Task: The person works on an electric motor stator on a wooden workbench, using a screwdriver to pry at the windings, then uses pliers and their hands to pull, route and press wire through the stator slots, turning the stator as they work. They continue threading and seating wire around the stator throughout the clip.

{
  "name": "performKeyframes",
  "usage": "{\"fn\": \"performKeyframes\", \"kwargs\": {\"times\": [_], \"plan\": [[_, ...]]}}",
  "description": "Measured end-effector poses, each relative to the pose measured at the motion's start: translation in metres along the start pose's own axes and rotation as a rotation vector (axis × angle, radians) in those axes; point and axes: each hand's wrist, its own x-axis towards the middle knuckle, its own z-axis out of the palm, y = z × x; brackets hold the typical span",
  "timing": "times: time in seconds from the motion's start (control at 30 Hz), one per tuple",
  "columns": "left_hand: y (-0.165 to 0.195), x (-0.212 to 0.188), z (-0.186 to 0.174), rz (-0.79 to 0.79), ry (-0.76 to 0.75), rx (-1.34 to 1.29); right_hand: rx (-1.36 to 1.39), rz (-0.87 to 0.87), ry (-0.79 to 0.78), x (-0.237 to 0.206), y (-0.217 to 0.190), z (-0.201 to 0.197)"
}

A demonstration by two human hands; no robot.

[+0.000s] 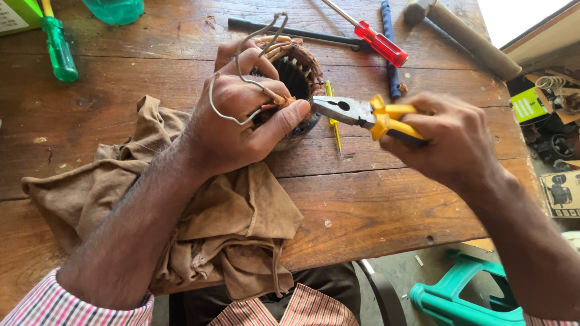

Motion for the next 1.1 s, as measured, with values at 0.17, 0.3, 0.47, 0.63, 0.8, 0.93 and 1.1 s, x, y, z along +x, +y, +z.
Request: {"fn": "performKeyframes", "kwargs": {"times": [0.17, 0.3, 0.47, 0.63, 0.8, 0.93, 1.1], "plan": [[-0.001, -0.001, 0.001, -0.001, 0.006, 0.008, 0.184, 0.472, -0.357, 0.002, -0.014, -0.016], [-0.001, -0.001, 0.002, 0.008, 0.009, 0.026, 0.479, 0.685, -0.45, -0.001, -0.018, -0.014], [-0.001, -0.002, 0.002, -0.01, 0.008, 0.012, 0.91, 1.008, -0.605, -0.017, -0.021, -0.004], [-0.001, 0.0, 0.003, 0.013, 0.018, 0.007, 1.809, 1.059, -0.455, -0.023, -0.036, 0.004], [0.001, 0.001, 0.0, 0.037, 0.002, 0.0, 1.704, 1.04, -0.214, -0.002, -0.048, 0.007], [0.002, 0.003, 0.002, 0.012, 0.014, 0.007, 0.711, 0.731, -0.088, -0.003, -0.056, 0.003], [0.005, 0.004, 0.006, -0.032, 0.051, 0.027, -0.032, 0.38, 0.083, -0.034, -0.071, 0.008]]}}
